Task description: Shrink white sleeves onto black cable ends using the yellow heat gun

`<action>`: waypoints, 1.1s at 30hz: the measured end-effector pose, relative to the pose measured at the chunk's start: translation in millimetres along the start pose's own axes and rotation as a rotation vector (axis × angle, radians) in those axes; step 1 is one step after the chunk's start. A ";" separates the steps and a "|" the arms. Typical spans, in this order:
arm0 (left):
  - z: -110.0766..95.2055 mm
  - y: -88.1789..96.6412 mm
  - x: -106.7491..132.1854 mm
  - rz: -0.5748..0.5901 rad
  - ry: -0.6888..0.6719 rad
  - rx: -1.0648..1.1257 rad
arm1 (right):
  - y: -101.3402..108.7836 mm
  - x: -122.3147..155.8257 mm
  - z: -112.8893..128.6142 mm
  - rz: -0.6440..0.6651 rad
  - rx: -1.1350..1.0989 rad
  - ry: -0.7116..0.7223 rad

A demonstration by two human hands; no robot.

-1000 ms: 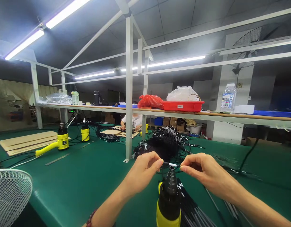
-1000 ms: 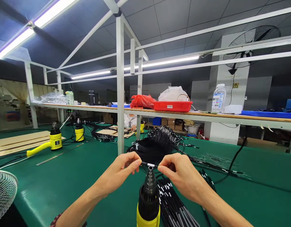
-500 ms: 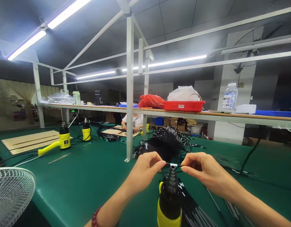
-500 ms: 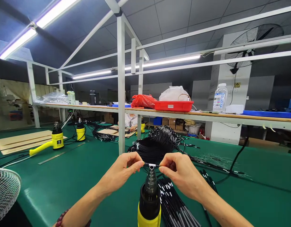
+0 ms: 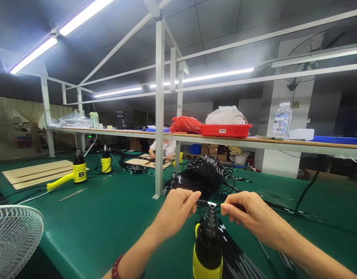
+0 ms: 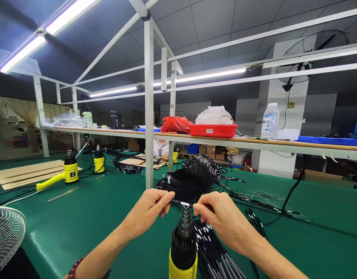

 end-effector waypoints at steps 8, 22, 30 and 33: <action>-5.6 3.7 1.7 -0.026 -0.037 0.127 | 2.5 -1.7 1.5 -0.103 -0.016 0.044; -5.6 2.2 -4.2 -0.054 -0.052 0.073 | 7.0 -5.5 -0.9 -0.141 0.140 0.054; 11.9 22.0 0.5 -0.115 0.044 0.031 | 41.5 1.2 -137.9 -0.229 0.590 -0.417; 24.9 28.2 2.3 -0.115 0.070 -0.030 | 27.0 16.9 -181.2 -0.171 0.649 -0.543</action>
Point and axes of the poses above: each hand's wrist, its own x-axis away from the middle knuckle, its own y-axis out of the back of the hand, z = x × y, the point moved 6 cm from there along -x, towards the middle knuckle, and after that the axes turned 9 degrees about y, right-handed, at the moved point
